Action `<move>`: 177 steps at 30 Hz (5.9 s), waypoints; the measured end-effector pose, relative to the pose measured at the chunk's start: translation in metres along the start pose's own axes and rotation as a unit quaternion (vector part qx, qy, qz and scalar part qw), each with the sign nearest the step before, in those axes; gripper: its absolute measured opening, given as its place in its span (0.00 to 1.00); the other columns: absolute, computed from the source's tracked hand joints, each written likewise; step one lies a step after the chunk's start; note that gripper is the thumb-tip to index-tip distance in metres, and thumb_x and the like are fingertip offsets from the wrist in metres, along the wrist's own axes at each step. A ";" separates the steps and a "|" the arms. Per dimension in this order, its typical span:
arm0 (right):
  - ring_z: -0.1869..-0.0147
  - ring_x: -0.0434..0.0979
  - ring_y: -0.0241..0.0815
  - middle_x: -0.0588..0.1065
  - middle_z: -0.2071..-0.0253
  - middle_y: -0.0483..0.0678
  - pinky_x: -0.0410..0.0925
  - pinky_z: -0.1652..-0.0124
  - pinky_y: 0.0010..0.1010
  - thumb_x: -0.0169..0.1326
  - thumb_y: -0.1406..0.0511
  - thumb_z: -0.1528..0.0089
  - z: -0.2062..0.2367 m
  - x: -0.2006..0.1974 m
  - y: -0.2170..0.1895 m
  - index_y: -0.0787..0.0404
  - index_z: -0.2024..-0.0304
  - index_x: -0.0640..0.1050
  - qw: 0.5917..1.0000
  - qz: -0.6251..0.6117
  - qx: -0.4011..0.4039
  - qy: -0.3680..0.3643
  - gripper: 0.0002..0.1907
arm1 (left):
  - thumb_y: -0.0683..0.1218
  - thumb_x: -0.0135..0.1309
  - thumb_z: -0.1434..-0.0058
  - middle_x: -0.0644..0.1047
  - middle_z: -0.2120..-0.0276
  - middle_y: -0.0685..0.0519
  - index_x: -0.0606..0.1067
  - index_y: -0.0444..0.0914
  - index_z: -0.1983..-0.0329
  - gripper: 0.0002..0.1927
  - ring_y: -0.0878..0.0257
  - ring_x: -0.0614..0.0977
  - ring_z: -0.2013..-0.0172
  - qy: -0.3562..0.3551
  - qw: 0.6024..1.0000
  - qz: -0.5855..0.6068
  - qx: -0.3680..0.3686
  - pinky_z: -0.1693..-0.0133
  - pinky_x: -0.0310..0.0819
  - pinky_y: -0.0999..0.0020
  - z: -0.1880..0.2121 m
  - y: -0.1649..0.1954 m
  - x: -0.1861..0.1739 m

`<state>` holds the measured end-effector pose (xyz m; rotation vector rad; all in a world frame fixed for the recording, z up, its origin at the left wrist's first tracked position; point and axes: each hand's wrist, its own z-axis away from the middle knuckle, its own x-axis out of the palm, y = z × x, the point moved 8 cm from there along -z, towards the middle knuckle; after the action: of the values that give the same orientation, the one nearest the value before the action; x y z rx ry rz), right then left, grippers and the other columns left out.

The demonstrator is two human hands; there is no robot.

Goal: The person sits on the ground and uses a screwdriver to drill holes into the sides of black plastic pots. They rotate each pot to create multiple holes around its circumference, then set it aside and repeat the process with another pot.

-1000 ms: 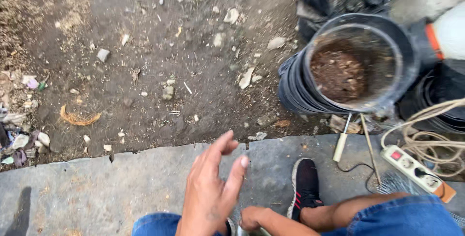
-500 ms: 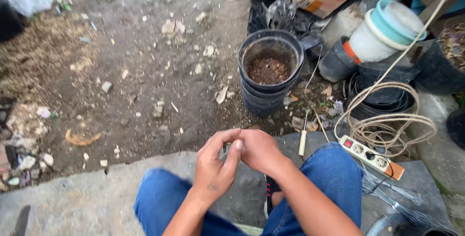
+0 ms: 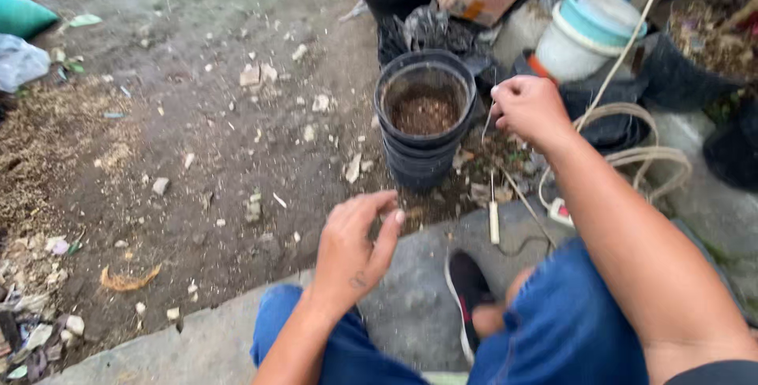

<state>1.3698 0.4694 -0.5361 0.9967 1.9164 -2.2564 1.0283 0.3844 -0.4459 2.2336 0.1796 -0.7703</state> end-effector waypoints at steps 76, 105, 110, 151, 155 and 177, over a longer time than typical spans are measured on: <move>0.58 0.74 0.40 0.81 0.56 0.53 0.70 0.60 0.38 0.58 0.66 0.31 0.064 -0.025 0.172 0.61 0.40 0.77 0.961 0.066 0.068 -0.259 0.17 | 0.46 0.54 0.35 0.77 0.73 0.56 0.77 0.34 0.60 0.09 0.68 0.75 0.69 -0.108 0.918 0.128 -0.359 0.63 0.73 0.67 0.063 -0.153 0.070; 0.52 0.81 0.64 0.80 0.59 0.63 0.70 0.53 0.50 0.56 0.58 0.40 0.142 0.103 0.193 0.60 0.46 0.74 0.913 0.242 0.115 -0.308 0.22 | 0.52 0.63 0.41 0.80 0.69 0.39 0.77 0.33 0.68 0.16 0.46 0.82 0.64 -0.232 0.882 -0.007 -0.410 0.61 0.75 0.56 0.132 -0.253 0.196; 0.50 0.80 0.65 0.80 0.57 0.62 0.70 0.51 0.51 0.54 0.57 0.38 0.151 0.103 0.189 0.57 0.43 0.74 0.894 0.278 0.124 -0.328 0.22 | 0.44 0.60 0.43 0.81 0.63 0.42 0.79 0.36 0.61 0.08 0.40 0.80 0.59 -0.161 0.932 -0.107 -0.306 0.53 0.67 0.43 0.122 -0.256 0.181; 0.59 0.79 0.64 0.80 0.66 0.59 0.66 0.52 0.56 0.42 0.53 0.32 0.150 0.107 0.143 0.61 0.54 0.71 0.878 0.346 -0.008 -0.331 0.18 | 0.41 0.56 0.37 0.78 0.64 0.50 0.79 0.39 0.58 0.05 0.51 0.79 0.55 -0.137 0.962 -0.007 -0.237 0.51 0.63 0.57 0.089 -0.236 0.187; 0.60 0.80 0.63 0.80 0.68 0.58 0.66 0.50 0.55 0.41 0.53 0.32 0.150 0.107 0.144 0.60 0.52 0.71 0.871 0.350 0.014 -0.344 0.19 | 0.41 0.56 0.37 0.78 0.64 0.50 0.79 0.38 0.59 0.05 0.52 0.79 0.55 -0.141 0.961 -0.007 -0.239 0.51 0.63 0.57 0.090 -0.236 0.189; 0.63 0.81 0.59 0.79 0.64 0.57 0.65 0.56 0.51 0.43 0.56 0.32 0.154 0.105 0.132 0.61 0.55 0.71 0.867 0.408 -0.084 -0.273 0.16 | 0.38 0.55 0.40 0.75 0.65 0.50 0.78 0.38 0.58 0.08 0.51 0.76 0.58 -0.155 0.975 -0.099 -0.127 0.55 0.61 0.56 0.089 -0.218 0.191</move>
<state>1.2706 0.3393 -0.6949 0.7973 1.1144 -1.5955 1.0644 0.4565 -0.7385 1.8462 0.3311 -1.1256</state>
